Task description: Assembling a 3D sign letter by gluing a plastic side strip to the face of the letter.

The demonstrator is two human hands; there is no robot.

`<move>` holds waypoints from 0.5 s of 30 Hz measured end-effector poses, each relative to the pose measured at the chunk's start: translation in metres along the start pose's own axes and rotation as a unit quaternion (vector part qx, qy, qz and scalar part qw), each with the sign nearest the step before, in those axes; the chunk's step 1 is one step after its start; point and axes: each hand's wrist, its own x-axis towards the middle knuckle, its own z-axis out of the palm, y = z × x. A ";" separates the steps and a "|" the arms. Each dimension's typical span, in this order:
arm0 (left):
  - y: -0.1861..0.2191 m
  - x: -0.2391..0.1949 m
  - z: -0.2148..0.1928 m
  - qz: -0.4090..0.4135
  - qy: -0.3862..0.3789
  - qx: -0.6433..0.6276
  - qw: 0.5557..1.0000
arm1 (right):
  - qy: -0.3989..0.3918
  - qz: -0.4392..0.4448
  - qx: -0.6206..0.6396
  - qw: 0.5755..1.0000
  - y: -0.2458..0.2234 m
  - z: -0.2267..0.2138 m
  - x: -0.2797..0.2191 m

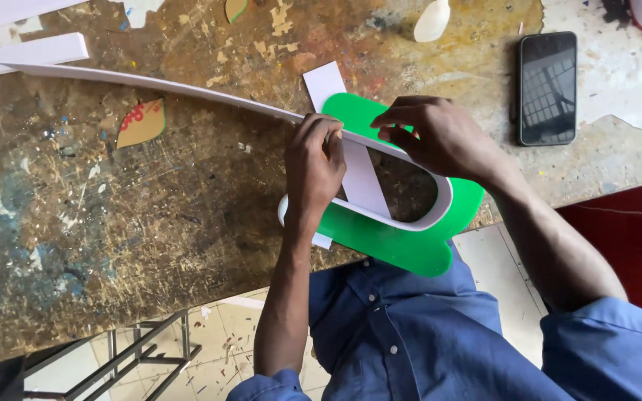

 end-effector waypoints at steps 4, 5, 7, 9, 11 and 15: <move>-0.008 0.004 -0.006 0.005 -0.042 0.001 0.999 | -0.113 0.064 -0.012 0.991 0.019 0.021 0.016; -0.006 0.005 -0.010 0.007 -0.044 -0.006 0.999 | -0.112 0.070 -0.015 0.991 0.018 0.018 0.019; -0.005 0.008 -0.019 -0.010 -0.085 -0.007 0.996 | -0.170 0.080 -0.055 0.981 0.017 0.016 0.027; -0.007 0.009 -0.024 -0.023 -0.089 0.006 0.996 | -0.190 0.109 -0.054 0.974 0.023 0.017 0.030; -0.013 0.011 -0.028 -0.038 -0.092 0.024 0.995 | -0.213 0.134 -0.049 0.967 0.026 0.019 0.035; -0.027 0.011 -0.024 -0.028 -0.109 0.031 0.993 | -0.224 0.134 -0.057 0.964 0.042 0.024 0.035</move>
